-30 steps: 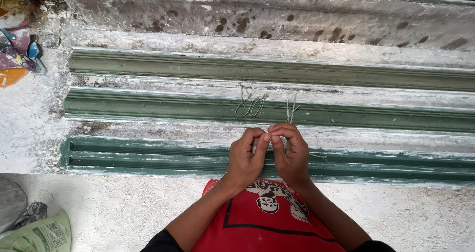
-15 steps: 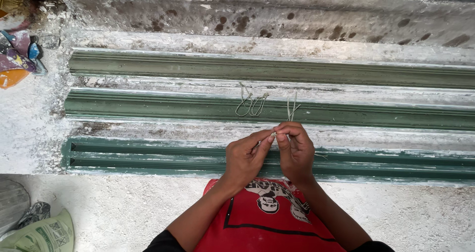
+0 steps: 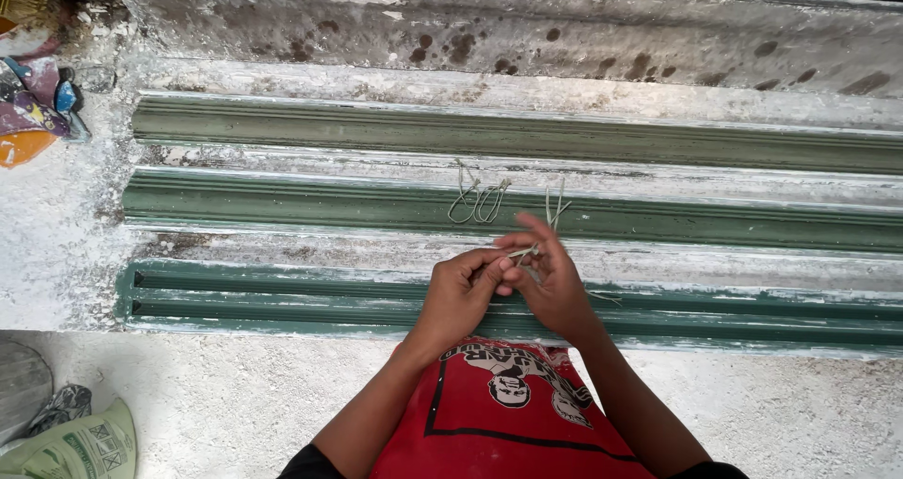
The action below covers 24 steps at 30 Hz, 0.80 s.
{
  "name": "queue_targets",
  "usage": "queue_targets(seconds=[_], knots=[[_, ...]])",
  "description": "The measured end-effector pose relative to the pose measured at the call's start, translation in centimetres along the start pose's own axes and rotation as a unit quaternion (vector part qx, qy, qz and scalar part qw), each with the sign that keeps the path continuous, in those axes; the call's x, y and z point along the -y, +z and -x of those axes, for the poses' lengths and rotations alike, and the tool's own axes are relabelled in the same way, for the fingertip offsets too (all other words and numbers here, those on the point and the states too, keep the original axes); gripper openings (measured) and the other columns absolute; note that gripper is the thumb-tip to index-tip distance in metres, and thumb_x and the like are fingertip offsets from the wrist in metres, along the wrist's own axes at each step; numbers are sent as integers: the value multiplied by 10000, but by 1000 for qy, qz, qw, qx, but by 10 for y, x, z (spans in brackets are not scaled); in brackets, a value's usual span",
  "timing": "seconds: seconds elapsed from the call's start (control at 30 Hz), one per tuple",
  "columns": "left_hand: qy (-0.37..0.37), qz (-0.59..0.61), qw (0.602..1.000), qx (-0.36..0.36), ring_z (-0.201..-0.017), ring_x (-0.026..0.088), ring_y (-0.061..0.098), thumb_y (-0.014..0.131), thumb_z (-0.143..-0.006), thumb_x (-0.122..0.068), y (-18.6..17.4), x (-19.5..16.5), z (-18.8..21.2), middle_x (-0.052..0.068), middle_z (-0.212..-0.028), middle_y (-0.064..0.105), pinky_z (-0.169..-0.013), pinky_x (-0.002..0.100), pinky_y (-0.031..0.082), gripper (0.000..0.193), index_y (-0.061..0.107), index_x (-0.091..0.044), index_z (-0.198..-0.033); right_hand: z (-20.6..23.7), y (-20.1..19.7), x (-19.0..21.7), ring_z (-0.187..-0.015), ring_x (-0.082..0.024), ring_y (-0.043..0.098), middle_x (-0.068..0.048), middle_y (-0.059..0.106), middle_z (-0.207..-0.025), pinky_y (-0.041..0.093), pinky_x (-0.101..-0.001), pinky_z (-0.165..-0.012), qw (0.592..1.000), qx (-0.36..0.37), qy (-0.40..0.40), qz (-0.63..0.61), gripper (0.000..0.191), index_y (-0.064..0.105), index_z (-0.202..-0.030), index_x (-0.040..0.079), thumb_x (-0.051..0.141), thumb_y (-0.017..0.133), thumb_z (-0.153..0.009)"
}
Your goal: The person takes thin flexible strips one at a time from a pile on a green-painted rail and bends and twists each strip by hand into a loop shape, placing the finished loops in a row on the rail. The person repeats this loop-forming action with successive strips throughout the clip.
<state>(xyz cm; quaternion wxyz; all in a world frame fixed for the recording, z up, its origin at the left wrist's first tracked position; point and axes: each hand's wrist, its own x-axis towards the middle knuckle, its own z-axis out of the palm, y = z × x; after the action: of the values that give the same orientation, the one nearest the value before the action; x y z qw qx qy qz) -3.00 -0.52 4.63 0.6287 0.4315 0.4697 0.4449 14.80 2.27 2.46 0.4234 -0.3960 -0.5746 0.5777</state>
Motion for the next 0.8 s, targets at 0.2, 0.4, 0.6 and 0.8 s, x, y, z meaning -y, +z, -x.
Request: queue_targets(seconds=[0.2,0.4,0.6,0.8], knots=[[52,106,990,-76,-747,95,569,642,-1073,-189,-8,3,0,62,-885,643,-668,256,490,208,678,11,-1029,2,-9,-1,-1003,-181,672,-134,682,-1111,572,-319,-889,994,24,21,-106,153,650,-1098,3,117,561,-1047],[-26,68,980,183,-651,91,407,600,-1068,-208,-14,-1,6,14,-717,483,-592,271,323,301,630,-34,-825,15,-12,3,-713,-125,485,-40,520,-820,446,-285,-682,900,103,96,-413,240,523,-851,71,212,521,-1045],[50,368,900,230,-809,119,456,554,-1126,-259,-11,-15,13,0,-842,515,-743,300,366,365,551,-123,-787,23,-15,8,-738,-132,452,-3,449,-765,396,-294,-698,893,125,22,-432,292,478,-837,108,269,576,-1061],[84,-88,987,105,-727,94,446,536,-980,-107,-17,-26,10,23,-881,569,-639,266,369,237,727,26,-1024,17,-10,-3,-830,-153,569,-74,641,-913,500,-313,-773,988,-15,67,-136,177,659,-1084,24,104,512,-1026]])
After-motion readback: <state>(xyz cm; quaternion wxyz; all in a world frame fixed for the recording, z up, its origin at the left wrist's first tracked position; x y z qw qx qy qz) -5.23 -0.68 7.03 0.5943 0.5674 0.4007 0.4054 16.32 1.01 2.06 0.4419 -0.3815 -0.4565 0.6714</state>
